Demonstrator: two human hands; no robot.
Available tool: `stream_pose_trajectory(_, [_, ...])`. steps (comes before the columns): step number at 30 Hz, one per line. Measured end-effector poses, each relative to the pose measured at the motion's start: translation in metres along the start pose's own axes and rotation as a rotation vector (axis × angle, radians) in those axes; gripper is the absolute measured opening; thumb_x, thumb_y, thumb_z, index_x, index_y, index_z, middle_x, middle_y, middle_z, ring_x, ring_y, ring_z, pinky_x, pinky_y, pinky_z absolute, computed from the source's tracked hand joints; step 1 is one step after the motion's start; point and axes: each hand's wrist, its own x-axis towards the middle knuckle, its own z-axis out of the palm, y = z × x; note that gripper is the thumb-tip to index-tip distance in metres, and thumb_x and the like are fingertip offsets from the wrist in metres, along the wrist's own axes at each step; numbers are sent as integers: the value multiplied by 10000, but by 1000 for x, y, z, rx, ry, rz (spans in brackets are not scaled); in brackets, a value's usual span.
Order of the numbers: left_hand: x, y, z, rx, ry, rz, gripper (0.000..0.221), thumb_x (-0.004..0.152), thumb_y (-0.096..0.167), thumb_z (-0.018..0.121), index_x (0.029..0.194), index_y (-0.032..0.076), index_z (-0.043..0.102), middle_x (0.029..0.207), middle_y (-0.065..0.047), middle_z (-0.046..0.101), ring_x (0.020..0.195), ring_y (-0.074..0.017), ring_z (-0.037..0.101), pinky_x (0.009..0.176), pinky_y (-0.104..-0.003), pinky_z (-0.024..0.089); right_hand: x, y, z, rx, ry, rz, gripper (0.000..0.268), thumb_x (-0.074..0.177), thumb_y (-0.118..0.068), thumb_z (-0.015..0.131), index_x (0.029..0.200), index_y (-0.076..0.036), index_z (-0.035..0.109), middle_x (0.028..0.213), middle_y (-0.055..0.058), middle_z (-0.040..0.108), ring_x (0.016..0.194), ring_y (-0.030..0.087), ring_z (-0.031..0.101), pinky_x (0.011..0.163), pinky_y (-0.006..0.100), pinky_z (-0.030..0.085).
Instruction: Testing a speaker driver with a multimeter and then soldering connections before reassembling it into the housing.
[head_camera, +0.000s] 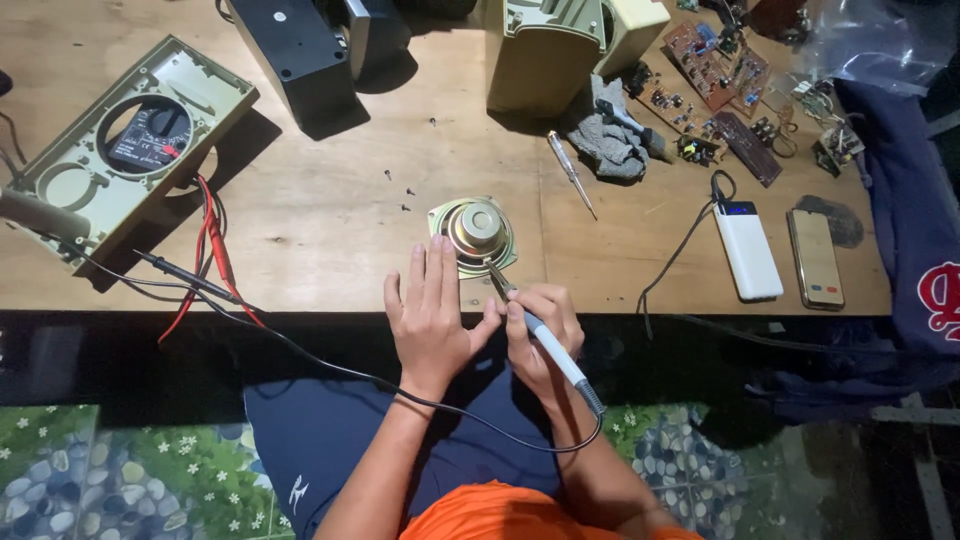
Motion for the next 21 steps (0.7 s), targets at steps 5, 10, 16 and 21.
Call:
stream_pose_trajectory(5, [-1, 0, 0, 1, -2, -2, 788, 837, 561, 572, 1445, 59, 588, 1464, -138, 609, 1339, -301, 581, 1085, -539, 403, 2, -1, 1, -3, 5, -21, 79, 996, -171, 672, 1035, -122, 721, 897, 1, 676, 832, 219, 747, 773, 349, 620])
stream_pose_trajectory(10, [0, 0, 0, -10, -6, -9, 787, 836, 557, 570, 1443, 57, 586, 1461, -137, 610, 1337, -299, 581, 1080, -537, 409, 3, -2, 1, 2, 7, -15, 64, 996, -171, 669, 1004, -126, 713, 896, -8, 677, 821, 212, 746, 760, 340, 618])
stream_pose_trajectory(16, [-1, 0, 0, -1, -2, -17, 790, 839, 569, 556, 1452, 71, 580, 1468, -125, 606, 1339, -289, 581, 1081, -534, 417, 0, 0, 2, -26, 30, -24, 78, 984, -176, 691, 1010, -111, 725, 905, 6, 686, 835, 231, 748, 764, 346, 617])
stream_pose_trajectory(21, [0, 0, -1, -2, 0, -11, 790, 838, 564, 557, 1450, 64, 581, 1462, -132, 609, 1339, -293, 581, 1080, -535, 406, 0, 0, 2, -36, 22, -21, 71, 994, -180, 678, 1009, -127, 723, 888, -11, 682, 841, 222, 746, 772, 342, 613])
